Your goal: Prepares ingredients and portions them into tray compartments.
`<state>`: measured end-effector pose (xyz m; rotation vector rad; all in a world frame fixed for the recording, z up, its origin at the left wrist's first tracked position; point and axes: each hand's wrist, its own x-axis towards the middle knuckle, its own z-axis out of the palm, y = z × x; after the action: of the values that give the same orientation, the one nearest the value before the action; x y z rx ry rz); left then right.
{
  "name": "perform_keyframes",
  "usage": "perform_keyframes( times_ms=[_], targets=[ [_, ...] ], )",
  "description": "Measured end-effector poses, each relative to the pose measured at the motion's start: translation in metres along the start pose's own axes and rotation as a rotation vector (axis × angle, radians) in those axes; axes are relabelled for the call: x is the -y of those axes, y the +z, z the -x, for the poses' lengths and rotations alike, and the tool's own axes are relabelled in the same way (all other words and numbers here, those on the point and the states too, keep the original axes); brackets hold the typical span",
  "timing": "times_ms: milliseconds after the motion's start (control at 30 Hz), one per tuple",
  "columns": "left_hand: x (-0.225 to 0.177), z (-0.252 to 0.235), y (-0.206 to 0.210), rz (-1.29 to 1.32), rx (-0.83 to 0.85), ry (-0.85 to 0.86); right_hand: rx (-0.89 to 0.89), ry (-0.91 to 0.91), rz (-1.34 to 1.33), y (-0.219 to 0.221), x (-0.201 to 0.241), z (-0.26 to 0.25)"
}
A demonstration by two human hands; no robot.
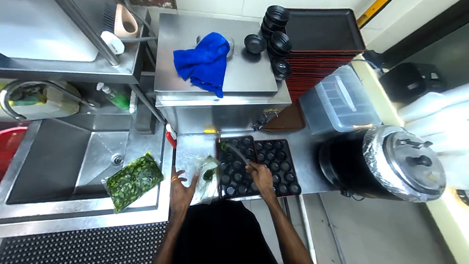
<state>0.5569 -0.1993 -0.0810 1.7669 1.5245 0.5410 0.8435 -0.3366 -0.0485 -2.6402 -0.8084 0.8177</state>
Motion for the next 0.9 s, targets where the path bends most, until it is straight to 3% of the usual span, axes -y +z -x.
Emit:
perform_keyframes(
  times_ms=[133, 267, 400, 633, 900],
  targets=[
    [-0.015, 0.012, 0.010, -0.168, 0.065, -0.005, 0.154, -0.088, -0.134, -0.030, 0.001, 0.039],
    [-0.022, 0.011, 0.029, -0.235, 0.120, -0.068, 0.322, -0.069, 0.094, -0.031, 0.012, 0.062],
    [-0.024, 0.004, 0.039, -0.228, 0.164, -0.024, 0.342, -0.067, 0.355, -0.002, 0.045, 0.069],
    [-0.020, -0.008, 0.034, -0.190, 0.211, -0.017, 0.338, -0.200, 0.497, 0.066, 0.074, 0.059],
    [-0.010, -0.012, 0.024, -0.128, 0.157, -0.058, 0.326, -0.126, 0.409, 0.041, 0.054, 0.049]
  ],
)
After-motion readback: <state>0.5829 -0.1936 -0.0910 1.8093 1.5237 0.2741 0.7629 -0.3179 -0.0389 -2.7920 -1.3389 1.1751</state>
